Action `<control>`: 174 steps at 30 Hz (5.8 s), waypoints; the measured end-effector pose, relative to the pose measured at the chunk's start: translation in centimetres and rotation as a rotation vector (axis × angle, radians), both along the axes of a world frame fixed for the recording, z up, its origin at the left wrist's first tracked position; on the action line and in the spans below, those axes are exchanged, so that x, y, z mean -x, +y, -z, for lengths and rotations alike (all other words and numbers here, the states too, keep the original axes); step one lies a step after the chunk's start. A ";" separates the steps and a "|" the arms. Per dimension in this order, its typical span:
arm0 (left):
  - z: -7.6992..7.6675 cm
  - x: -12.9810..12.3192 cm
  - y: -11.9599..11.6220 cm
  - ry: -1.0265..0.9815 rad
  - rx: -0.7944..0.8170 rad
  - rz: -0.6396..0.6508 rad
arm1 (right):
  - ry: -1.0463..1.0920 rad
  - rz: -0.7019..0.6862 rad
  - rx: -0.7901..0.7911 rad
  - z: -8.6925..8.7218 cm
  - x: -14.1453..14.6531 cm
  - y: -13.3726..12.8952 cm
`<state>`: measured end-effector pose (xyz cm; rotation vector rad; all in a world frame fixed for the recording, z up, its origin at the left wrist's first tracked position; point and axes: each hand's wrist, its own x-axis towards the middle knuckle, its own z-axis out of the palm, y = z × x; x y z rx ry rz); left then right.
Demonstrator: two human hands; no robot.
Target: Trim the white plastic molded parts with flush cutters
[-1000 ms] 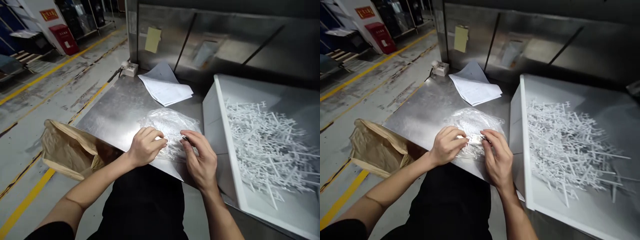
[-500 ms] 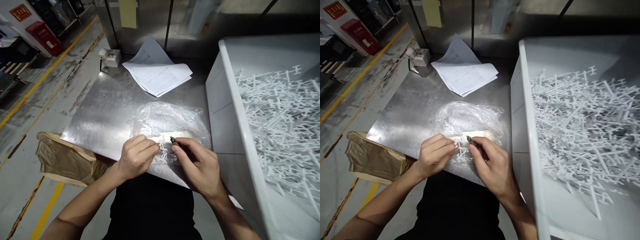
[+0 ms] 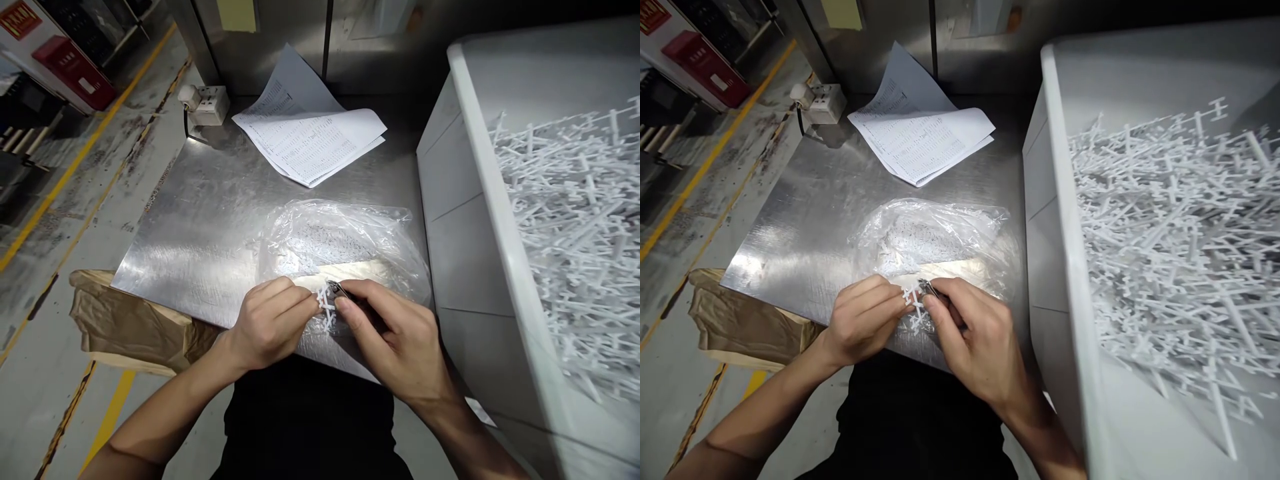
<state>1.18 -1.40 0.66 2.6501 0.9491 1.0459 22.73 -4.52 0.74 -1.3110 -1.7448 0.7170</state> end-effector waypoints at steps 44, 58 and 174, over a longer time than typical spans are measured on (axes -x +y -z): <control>0.7 -0.1 -0.5 0.107 -0.136 -0.009 | 0.026 -0.087 -0.154 -0.3 0.1 -0.1; 0.7 -0.3 -0.5 0.139 -0.222 -0.014 | 0.046 -0.078 -0.087 -0.5 0.0 -0.1; 0.4 -0.4 -0.1 0.058 -0.112 -0.150 | 0.219 0.078 0.113 -0.3 -0.3 -0.2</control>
